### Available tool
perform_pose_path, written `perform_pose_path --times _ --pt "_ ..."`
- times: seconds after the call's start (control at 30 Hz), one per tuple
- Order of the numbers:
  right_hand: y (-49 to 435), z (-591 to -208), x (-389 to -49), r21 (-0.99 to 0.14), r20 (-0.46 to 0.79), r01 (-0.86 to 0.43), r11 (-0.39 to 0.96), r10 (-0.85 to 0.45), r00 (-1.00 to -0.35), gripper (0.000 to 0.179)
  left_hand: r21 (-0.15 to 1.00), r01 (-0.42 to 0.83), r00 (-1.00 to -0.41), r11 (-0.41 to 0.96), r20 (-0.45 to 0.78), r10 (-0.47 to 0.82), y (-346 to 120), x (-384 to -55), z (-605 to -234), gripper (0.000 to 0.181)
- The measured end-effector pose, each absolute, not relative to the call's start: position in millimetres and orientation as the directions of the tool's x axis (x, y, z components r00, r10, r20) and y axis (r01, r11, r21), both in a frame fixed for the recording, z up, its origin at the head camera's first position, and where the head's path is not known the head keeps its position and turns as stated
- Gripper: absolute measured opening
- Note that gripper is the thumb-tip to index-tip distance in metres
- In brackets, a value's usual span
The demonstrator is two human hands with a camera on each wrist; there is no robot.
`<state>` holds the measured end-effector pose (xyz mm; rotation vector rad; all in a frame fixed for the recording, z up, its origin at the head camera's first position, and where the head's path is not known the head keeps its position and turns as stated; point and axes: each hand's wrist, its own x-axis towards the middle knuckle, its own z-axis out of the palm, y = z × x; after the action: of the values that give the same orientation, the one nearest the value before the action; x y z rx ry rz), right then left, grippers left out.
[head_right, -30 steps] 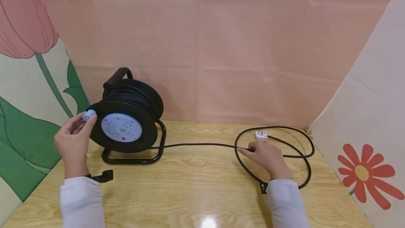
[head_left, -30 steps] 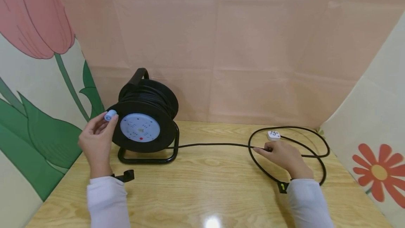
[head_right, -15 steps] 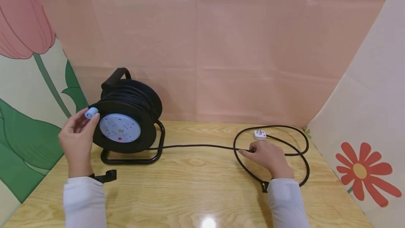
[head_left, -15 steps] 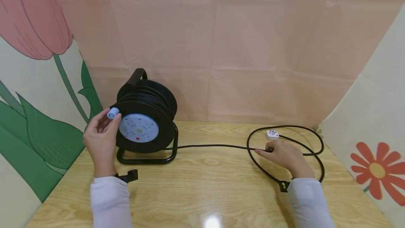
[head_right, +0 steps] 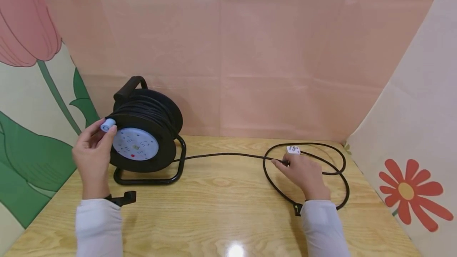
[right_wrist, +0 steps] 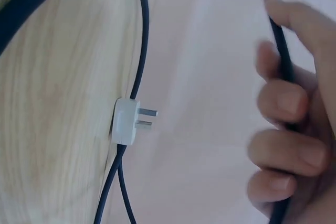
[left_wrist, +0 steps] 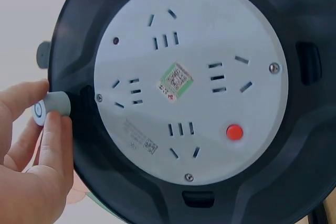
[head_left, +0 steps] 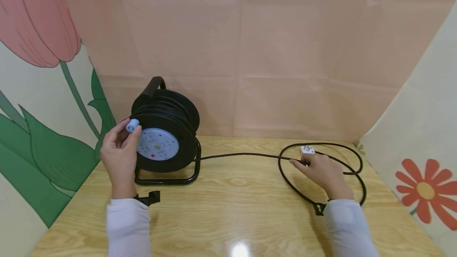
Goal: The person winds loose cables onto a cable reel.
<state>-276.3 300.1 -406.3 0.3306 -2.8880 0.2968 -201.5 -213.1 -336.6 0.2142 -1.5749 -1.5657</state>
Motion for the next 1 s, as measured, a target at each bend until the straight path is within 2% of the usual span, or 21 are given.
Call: perform_pose_path --times 0.17,0.43,0.6,0.77,1.0 --pt "297 -410 -276 -0.127 0.401 -0.217 0.968 -0.15 -0.904 0.054 0.853 0.478 -0.592 0.209 0.489 -0.641 -208 -202 -337 0.036" --pt "292 -409 -280 -0.069 0.577 -0.362 0.93 -0.259 -0.775 0.024 0.785 0.531 -0.549 0.32 0.606 -0.575 -194 -202 -333 0.033" --pt "290 -408 -280 -0.026 0.636 -0.379 0.925 -0.277 -0.72 0.028 0.741 0.532 -0.522 0.411 0.669 -0.53 -173 -190 -318 0.03" --pt "289 -408 -279 -0.039 0.597 -0.396 0.918 -0.296 -0.746 0.035 0.713 0.536 -0.511 0.452 0.7 -0.498 -164 -188 -316 0.027" --pt "286 -408 -276 -0.112 0.431 -0.343 0.933 -0.265 -0.862 0.034 0.697 0.524 -0.513 0.489 0.717 -0.472 -165 -197 -325 0.027"
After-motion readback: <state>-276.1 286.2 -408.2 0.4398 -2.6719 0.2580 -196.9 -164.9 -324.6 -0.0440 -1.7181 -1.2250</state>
